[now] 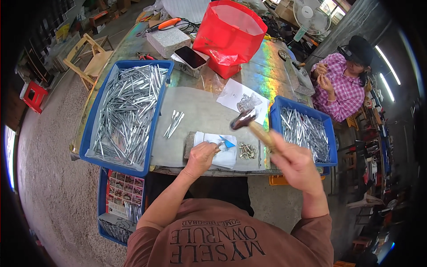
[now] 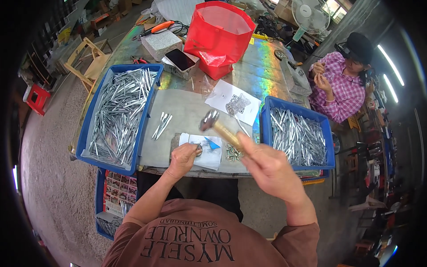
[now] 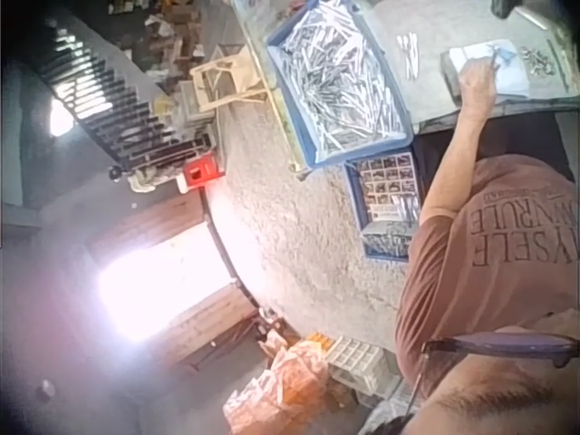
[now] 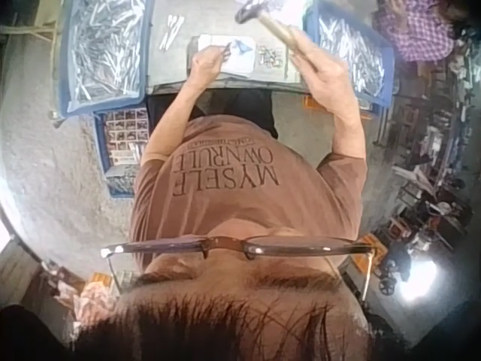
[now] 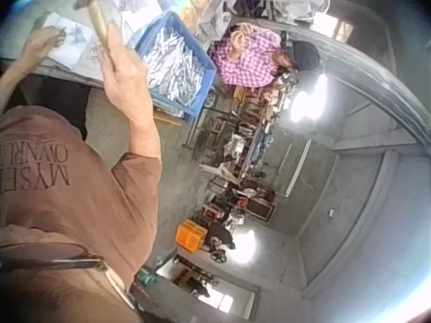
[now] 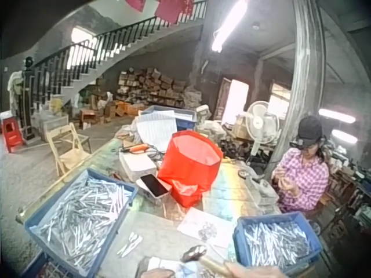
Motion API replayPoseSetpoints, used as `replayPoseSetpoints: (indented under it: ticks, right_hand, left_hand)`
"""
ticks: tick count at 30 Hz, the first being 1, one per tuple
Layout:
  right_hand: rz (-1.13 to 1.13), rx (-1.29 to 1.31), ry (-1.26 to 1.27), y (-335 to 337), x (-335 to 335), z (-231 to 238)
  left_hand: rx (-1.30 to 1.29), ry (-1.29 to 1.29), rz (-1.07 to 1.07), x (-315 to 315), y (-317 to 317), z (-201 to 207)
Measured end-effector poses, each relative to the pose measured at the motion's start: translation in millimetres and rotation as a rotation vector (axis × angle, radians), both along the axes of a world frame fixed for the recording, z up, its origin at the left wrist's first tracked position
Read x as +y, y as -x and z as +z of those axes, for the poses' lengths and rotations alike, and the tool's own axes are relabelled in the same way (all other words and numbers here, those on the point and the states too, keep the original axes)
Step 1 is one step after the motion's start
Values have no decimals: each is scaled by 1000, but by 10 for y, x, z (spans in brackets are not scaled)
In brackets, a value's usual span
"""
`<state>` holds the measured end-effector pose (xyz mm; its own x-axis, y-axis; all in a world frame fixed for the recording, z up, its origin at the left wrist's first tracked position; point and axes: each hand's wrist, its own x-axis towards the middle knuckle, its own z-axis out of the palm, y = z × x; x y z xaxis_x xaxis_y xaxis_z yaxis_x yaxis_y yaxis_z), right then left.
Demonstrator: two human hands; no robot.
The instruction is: The person assembles metal components by joining metal strips with small fasteners by hand and hammering them over a small metal block using a hammer.
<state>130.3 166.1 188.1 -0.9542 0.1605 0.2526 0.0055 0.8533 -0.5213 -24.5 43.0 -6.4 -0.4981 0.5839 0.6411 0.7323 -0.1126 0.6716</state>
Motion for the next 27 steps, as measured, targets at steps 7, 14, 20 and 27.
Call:
replayPoseSetpoints:
  ticks: [7, 14, 20, 27]
  right_hand:
    - [-186, 235, 30, -114, -113, 164]
    - [-16, -57, 8, 2, -20, -78]
    - [-165, 335, -71, -101, -128, 266]
    - [-46, -138, -52, -51, -4, -368]
  left_hand:
    - [-10, -21, -9, 12, -5, 9]
    - [-18, 10, -4, -17, -3, -2]
    - [-11, 30, 2, -22, 9, -3]
    - [-11, 13, 4, 27, 2, 22]
